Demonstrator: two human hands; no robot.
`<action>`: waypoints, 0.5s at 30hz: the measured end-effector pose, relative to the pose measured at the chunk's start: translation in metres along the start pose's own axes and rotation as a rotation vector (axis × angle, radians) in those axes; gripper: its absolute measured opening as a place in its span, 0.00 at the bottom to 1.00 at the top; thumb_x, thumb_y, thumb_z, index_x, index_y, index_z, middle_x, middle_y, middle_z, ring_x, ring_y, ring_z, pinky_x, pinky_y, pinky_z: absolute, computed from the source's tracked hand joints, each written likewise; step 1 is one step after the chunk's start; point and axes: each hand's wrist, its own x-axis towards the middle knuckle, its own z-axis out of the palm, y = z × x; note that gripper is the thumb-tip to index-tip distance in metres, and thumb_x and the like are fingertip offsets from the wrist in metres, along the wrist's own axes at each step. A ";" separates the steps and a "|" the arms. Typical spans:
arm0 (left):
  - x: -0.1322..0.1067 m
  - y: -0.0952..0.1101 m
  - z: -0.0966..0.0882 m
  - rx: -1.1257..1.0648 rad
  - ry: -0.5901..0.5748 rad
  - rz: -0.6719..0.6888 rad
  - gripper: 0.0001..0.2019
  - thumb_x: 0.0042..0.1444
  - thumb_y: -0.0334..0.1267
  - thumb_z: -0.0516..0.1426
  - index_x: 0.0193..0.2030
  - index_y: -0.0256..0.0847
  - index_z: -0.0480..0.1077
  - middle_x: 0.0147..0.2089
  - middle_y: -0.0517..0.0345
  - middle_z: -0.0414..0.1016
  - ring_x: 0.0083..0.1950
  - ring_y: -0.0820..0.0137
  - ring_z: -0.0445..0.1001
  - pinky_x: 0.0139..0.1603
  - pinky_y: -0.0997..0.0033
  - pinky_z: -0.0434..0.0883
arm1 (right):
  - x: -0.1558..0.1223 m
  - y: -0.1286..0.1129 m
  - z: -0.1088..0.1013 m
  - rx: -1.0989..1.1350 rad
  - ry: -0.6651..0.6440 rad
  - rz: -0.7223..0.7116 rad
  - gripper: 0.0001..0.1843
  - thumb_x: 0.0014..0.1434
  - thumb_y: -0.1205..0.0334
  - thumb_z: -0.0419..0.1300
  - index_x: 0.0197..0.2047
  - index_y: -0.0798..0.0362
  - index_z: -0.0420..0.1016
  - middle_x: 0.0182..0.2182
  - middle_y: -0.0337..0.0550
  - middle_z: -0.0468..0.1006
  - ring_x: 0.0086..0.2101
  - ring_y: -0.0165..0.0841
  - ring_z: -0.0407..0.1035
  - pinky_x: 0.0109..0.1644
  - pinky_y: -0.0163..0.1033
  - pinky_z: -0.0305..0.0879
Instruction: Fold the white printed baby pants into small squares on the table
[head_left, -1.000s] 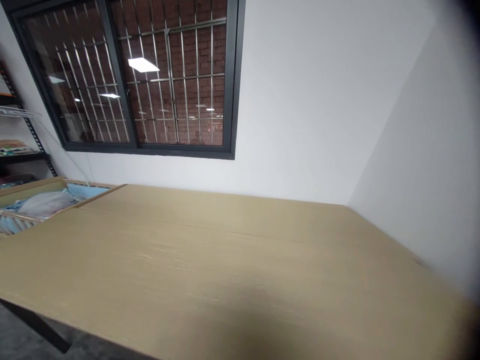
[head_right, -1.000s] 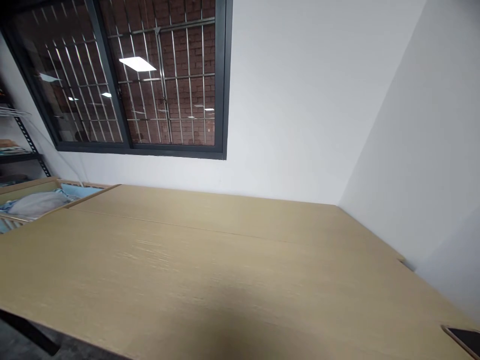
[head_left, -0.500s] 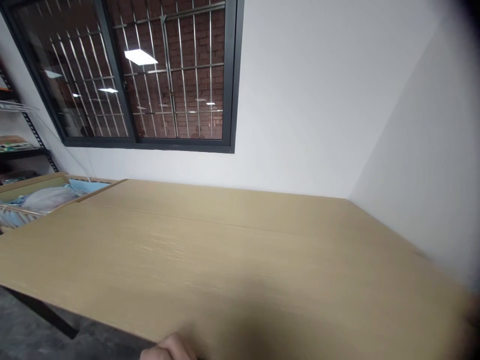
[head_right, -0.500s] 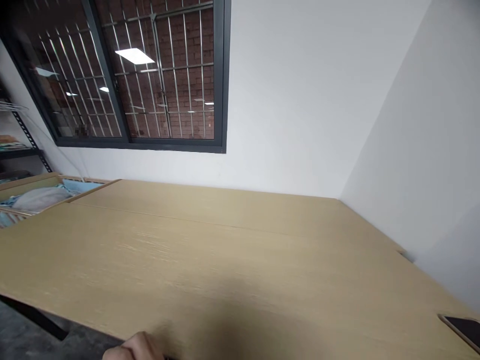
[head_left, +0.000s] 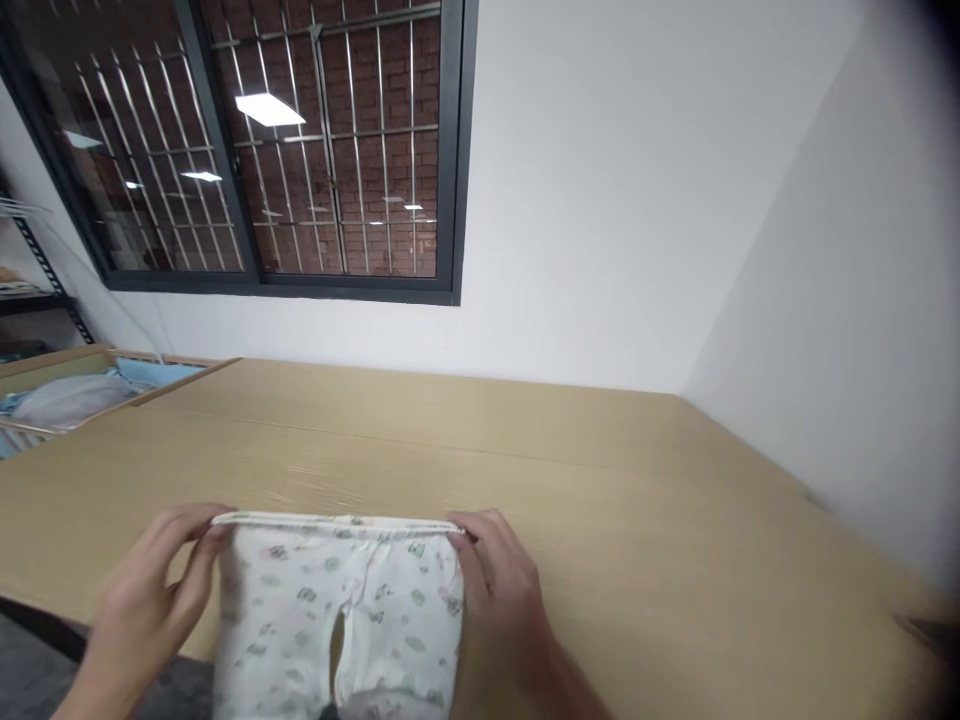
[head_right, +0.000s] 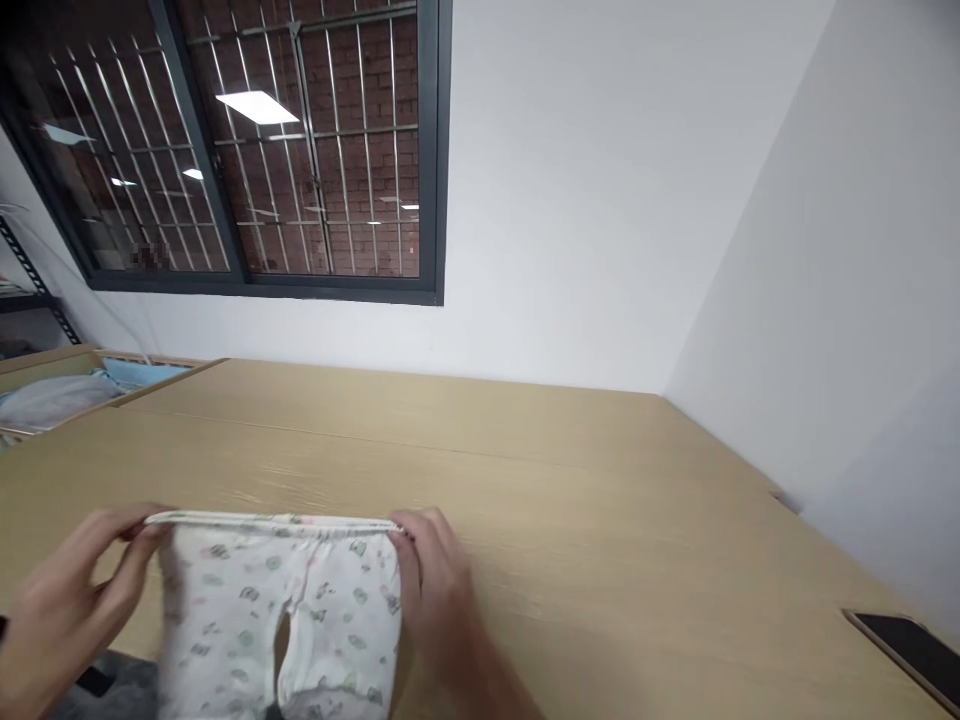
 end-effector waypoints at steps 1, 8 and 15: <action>0.010 0.001 0.016 -0.041 -0.020 0.031 0.09 0.66 0.46 0.53 0.44 0.46 0.70 0.41 0.57 0.75 0.42 0.66 0.74 0.47 0.66 0.70 | 0.008 0.010 -0.004 -0.015 -0.011 -0.002 0.11 0.72 0.64 0.51 0.48 0.48 0.74 0.37 0.45 0.77 0.38 0.38 0.73 0.42 0.43 0.73; 0.045 -0.004 0.122 -0.188 -0.342 -0.094 0.14 0.70 0.48 0.47 0.46 0.44 0.69 0.44 0.56 0.74 0.45 0.66 0.72 0.48 0.67 0.68 | 0.049 0.099 -0.005 -0.142 -0.146 0.113 0.12 0.72 0.60 0.49 0.47 0.51 0.74 0.41 0.48 0.78 0.42 0.39 0.72 0.48 0.45 0.70; 0.060 -0.038 0.219 -0.153 -0.497 -0.057 0.17 0.69 0.47 0.44 0.40 0.41 0.70 0.39 0.52 0.75 0.41 0.64 0.73 0.46 0.63 0.69 | 0.064 0.185 0.020 -0.322 -0.313 0.176 0.13 0.71 0.63 0.47 0.44 0.52 0.72 0.41 0.47 0.77 0.44 0.38 0.71 0.50 0.43 0.68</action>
